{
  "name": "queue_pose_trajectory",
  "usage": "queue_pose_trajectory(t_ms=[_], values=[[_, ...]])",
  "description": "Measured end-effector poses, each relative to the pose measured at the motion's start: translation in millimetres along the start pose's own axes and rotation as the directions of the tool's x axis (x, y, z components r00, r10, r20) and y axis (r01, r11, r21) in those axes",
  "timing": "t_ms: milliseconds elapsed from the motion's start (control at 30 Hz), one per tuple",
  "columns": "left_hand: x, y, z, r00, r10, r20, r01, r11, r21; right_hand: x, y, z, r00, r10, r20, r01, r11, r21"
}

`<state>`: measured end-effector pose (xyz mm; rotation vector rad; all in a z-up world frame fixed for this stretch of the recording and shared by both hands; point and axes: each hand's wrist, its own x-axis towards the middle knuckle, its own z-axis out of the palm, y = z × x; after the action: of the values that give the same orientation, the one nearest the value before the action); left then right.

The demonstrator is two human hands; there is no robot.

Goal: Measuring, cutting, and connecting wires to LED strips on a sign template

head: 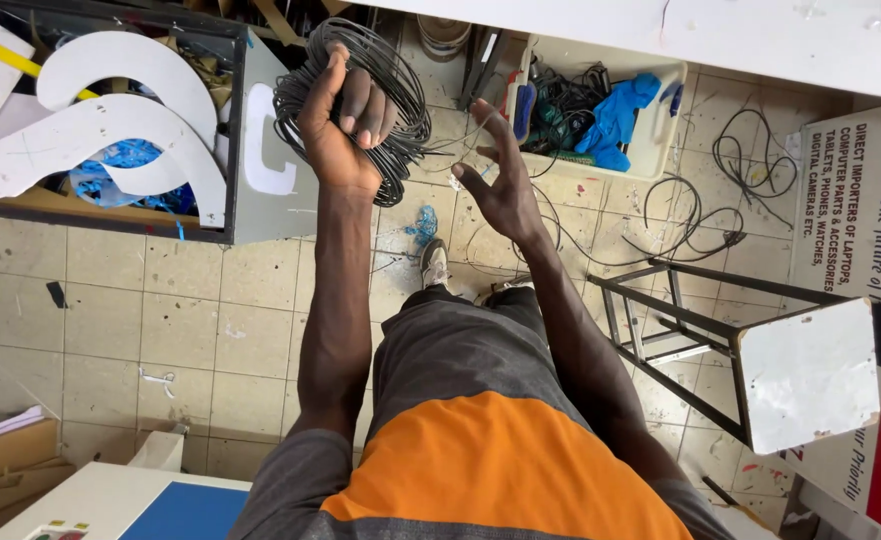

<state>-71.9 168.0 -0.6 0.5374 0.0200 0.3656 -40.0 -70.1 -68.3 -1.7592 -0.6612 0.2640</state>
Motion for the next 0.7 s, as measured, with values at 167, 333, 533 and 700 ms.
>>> queue_pose_trajectory(t_ms=[167, 333, 533, 700], values=[[-3.9, -7.5, -7.3, 1.000, -0.010, -0.018, 0.012, 0.997, 0.074, -7.7, 14.6, -20.1, 0.995, -0.066, 0.069, -0.029, 0.482, 0.876], [-6.9, -11.2, -11.8, 0.998, -0.066, -0.011, 0.067, 0.977, 0.204, -15.2, -7.9, -71.4, 0.969, 0.247, -0.026, -0.046, 0.279, 0.959], [-20.8, -1.8, -55.8, 0.984, -0.118, -0.131, 0.162, 0.896, 0.414, -44.9, 12.6, -160.5, 0.903, 0.404, -0.148, -0.060, 0.458, 0.887], [-14.3, 21.9, -76.3, 0.972, -0.029, -0.233, 0.145, 0.854, 0.500, -93.3, 40.9, -310.2, 0.827, 0.526, -0.198, -0.011, 0.367, 0.930]])
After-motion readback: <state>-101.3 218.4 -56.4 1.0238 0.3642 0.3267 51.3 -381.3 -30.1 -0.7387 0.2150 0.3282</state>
